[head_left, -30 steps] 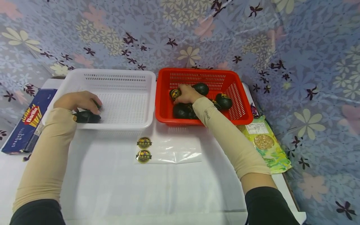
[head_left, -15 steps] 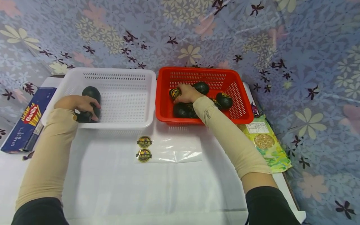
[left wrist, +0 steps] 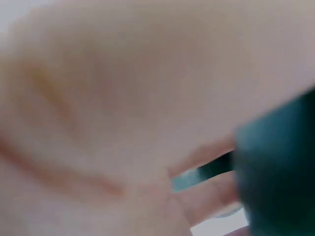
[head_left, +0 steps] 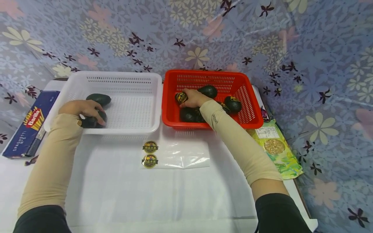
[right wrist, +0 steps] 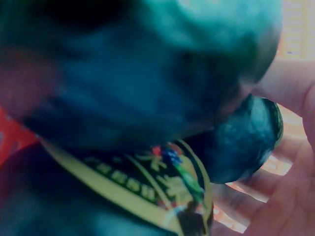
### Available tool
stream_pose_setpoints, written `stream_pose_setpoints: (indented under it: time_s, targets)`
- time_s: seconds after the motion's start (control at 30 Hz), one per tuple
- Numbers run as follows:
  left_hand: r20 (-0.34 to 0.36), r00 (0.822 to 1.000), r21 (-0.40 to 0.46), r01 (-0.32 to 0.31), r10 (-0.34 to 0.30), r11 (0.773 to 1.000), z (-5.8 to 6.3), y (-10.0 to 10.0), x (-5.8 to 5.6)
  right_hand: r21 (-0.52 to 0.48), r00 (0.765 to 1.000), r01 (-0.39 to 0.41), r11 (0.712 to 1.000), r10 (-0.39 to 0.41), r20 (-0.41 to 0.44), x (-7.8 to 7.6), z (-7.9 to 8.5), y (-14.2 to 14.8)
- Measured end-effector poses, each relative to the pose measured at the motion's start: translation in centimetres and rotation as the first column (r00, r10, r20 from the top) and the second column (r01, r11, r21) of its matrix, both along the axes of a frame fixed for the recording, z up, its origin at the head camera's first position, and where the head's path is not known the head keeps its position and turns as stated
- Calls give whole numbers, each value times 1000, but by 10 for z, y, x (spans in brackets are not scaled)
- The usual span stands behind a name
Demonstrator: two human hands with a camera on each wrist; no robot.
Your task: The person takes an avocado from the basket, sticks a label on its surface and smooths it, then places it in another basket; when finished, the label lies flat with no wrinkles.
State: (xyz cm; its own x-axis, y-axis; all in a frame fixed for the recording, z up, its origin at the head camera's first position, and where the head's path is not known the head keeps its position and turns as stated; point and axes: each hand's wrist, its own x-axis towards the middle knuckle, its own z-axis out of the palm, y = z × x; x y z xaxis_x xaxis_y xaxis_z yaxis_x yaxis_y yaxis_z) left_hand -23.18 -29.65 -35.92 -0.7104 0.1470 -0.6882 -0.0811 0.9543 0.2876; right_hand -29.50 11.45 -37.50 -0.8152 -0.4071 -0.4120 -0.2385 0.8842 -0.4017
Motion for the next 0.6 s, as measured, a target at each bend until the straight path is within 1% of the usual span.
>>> stream_pose_setpoints:
  time_s: [0.17,0.27,0.37,0.43,0.53,0.6]
  targets:
    - [-78,995,70,-60,65,996,5,3,4,3,1000,-28,1000,28,-5,1,4,0]
    - [-155,985,112,-53,70,992,11,8,5,14,999,-54,998,54,0,3,8,0]
    - [-251,965,147,-42,78,988,20,15,7,36,997,-77,996,77,11,4,15,0]
    - [-318,945,157,-33,82,987,27,20,10,48,996,-82,995,81,21,7,21,1]
    - [-385,918,184,-27,97,983,38,26,19,49,997,-79,996,78,10,13,32,2]
    - [-408,906,216,-25,114,976,43,30,28,44,996,-88,995,89,-10,20,39,3]
